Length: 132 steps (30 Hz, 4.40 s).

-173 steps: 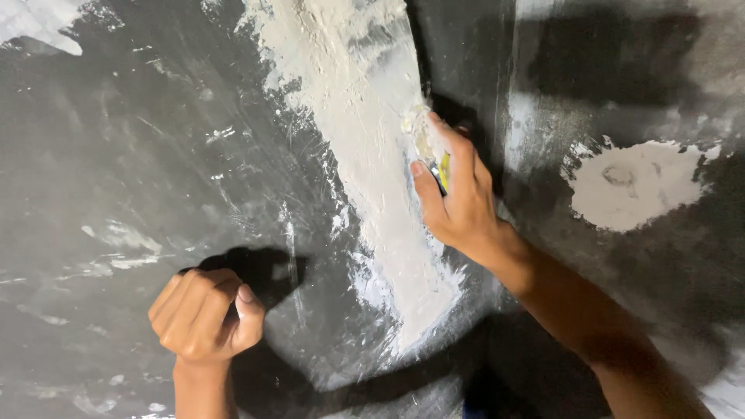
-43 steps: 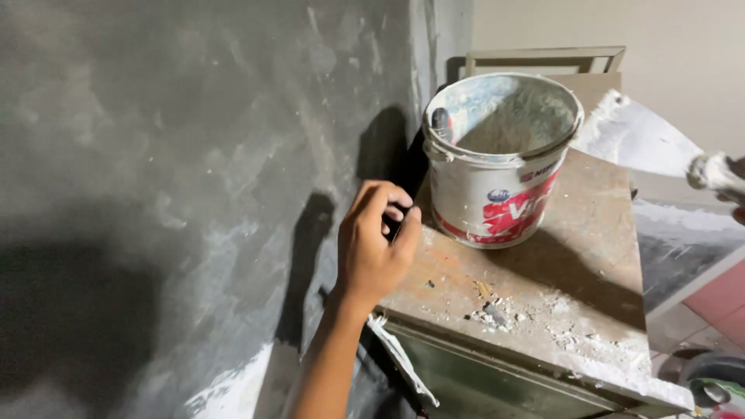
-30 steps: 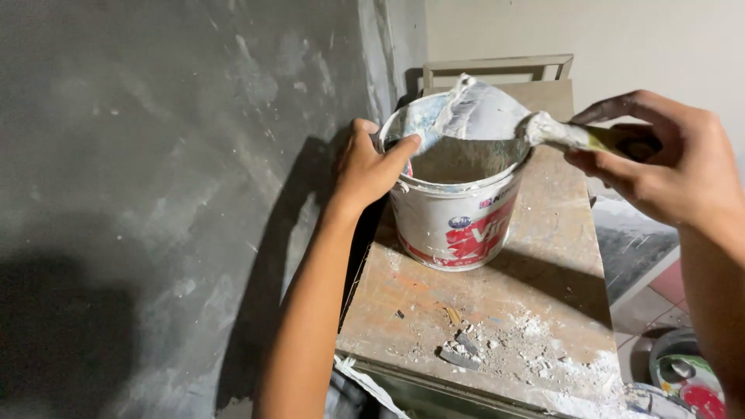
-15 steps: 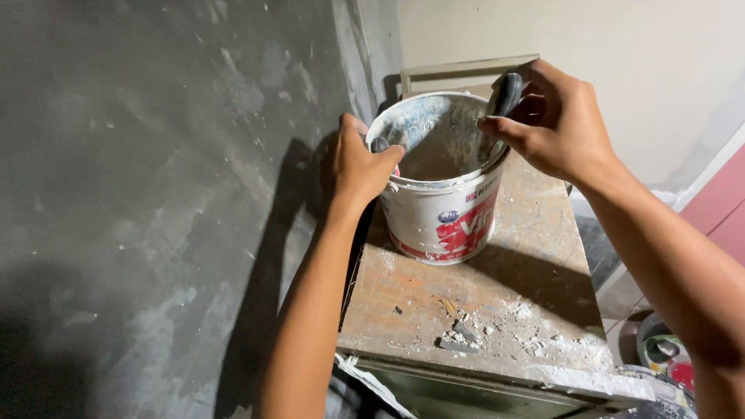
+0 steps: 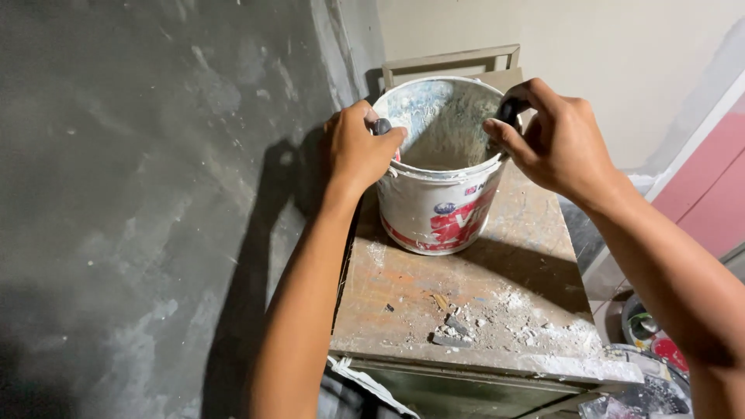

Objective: The person applies plaster to a wall seam using a putty knife, scoops additional plaster from a bucket, and spreads the plaster along the wall with the putty knife.

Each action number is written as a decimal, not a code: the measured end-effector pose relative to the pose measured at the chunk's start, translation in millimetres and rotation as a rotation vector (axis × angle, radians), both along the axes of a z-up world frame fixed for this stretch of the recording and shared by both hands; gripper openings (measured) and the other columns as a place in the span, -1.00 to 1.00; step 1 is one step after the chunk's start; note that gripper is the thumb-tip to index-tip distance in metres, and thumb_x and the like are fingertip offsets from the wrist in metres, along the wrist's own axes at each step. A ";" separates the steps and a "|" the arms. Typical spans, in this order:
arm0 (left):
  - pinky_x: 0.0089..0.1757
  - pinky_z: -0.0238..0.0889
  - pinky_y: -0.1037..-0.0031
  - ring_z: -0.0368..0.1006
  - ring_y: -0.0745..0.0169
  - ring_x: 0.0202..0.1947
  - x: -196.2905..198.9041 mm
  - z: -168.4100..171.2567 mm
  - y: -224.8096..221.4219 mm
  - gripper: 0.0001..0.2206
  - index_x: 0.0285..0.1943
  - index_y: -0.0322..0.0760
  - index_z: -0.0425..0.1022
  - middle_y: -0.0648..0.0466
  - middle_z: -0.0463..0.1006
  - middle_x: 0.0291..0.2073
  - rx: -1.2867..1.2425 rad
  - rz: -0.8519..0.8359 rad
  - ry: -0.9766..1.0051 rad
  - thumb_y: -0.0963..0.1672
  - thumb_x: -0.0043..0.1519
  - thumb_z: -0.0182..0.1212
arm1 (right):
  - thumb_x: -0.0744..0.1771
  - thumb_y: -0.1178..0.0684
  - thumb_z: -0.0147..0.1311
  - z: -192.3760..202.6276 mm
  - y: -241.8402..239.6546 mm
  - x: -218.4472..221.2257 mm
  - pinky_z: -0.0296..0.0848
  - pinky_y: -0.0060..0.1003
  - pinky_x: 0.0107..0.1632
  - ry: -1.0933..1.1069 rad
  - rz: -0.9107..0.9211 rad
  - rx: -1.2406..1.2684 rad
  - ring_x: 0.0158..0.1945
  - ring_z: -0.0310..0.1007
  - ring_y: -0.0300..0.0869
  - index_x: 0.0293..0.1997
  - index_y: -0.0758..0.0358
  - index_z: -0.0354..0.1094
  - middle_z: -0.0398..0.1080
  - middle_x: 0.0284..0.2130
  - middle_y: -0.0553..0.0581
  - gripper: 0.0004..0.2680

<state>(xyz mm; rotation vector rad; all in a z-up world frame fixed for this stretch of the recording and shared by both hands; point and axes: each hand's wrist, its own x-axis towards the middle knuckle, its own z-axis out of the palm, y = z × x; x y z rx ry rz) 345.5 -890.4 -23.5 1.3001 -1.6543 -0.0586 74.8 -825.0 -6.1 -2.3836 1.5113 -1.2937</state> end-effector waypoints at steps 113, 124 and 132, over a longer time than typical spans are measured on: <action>-0.07 0.29 0.10 0.44 -0.36 0.00 -47.1 15.5 79.0 -0.64 0.10 -0.31 0.28 -0.18 0.50 -0.10 -0.252 -0.399 -0.072 -0.36 0.15 0.16 | 0.29 0.12 0.34 29.4 54.5 -7.5 0.61 -0.21 -0.29 0.327 0.223 -0.349 -0.35 0.52 -0.01 -0.24 0.40 0.47 0.48 -0.34 0.25 -0.85; 0.01 0.34 0.15 0.45 -0.32 0.04 -40.8 19.3 87.1 -0.65 0.11 -0.31 0.29 -0.17 0.46 -0.02 -0.303 -0.460 -0.127 -0.32 0.16 0.17 | 0.31 0.08 0.18 -5.8 34.6 28.0 0.53 -0.08 -0.53 0.489 0.269 -0.184 -0.63 0.41 0.08 -0.02 0.42 0.34 0.36 -0.17 0.40 -0.76; 0.00 0.36 0.15 0.45 -0.31 0.04 -39.1 14.9 90.5 -0.65 0.15 -0.31 0.29 -0.19 0.46 -0.01 -0.295 -0.456 -0.141 -0.32 0.18 0.11 | 0.33 0.09 0.18 -12.3 34.8 37.9 0.52 -0.01 -0.51 0.399 0.324 -0.100 -0.59 0.48 0.14 -0.01 0.37 0.33 0.34 -0.23 0.36 -0.78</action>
